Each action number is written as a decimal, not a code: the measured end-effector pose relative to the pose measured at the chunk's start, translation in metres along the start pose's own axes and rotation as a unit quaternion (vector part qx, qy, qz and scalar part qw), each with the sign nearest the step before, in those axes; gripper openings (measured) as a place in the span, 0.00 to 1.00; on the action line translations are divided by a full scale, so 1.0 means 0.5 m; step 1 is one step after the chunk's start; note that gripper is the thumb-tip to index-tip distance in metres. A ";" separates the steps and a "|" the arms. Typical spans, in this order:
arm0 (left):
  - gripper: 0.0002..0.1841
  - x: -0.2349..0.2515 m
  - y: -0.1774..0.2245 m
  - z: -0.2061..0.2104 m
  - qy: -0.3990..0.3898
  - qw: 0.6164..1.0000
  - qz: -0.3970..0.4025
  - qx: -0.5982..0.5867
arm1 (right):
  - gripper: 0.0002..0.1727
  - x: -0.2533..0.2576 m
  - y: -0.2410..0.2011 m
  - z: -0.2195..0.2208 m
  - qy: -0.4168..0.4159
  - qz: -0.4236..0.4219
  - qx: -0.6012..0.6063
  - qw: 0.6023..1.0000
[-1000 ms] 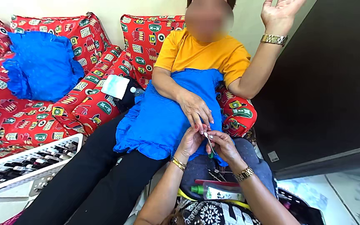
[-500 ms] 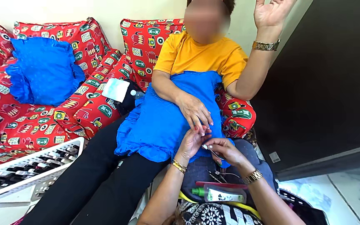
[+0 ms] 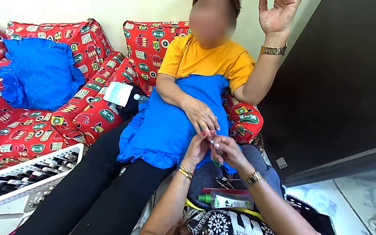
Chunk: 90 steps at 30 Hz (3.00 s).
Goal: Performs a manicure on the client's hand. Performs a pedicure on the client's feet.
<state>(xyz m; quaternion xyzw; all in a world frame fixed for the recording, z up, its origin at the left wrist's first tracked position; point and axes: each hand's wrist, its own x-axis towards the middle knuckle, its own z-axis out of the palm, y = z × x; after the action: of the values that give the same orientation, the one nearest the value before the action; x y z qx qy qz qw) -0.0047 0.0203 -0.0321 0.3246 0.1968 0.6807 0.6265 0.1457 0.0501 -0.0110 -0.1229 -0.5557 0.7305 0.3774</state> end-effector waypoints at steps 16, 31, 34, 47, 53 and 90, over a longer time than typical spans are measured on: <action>0.10 0.004 -0.004 -0.010 -0.029 1.000 -0.008 -0.008 | 0.17 -0.053 0.036 0.039 0.186 0.020 0.127 0.974; 0.11 0.005 -0.005 -0.010 -0.025 0.999 -0.010 -0.030 | 0.15 -0.040 0.042 0.036 0.171 0.016 0.147 0.974; 0.11 0.004 -0.005 -0.009 -0.028 0.999 -0.009 -0.036 | 0.16 -0.042 0.046 0.028 0.145 0.003 0.150 0.978; 0.11 0.001 -0.001 -0.005 -0.006 1.000 -0.014 -0.009 | 0.16 -0.039 0.042 0.037 0.186 -0.005 0.126 0.975; 0.10 0.005 -0.004 -0.006 -0.015 0.999 -0.007 -0.033 | 0.16 -0.038 0.041 0.029 0.161 0.003 0.131 0.978; 0.10 -0.007 0.010 0.008 0.007 0.999 -0.012 -0.033 | 0.06 0.054 -0.067 0.031 -0.020 -0.109 0.040 0.993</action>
<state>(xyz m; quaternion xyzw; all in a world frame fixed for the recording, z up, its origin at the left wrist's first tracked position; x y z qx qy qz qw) -0.0057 0.0157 -0.0263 0.2967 0.1826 0.6816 0.6435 0.1315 0.0609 0.0312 -0.0316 -0.5436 0.7090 0.4482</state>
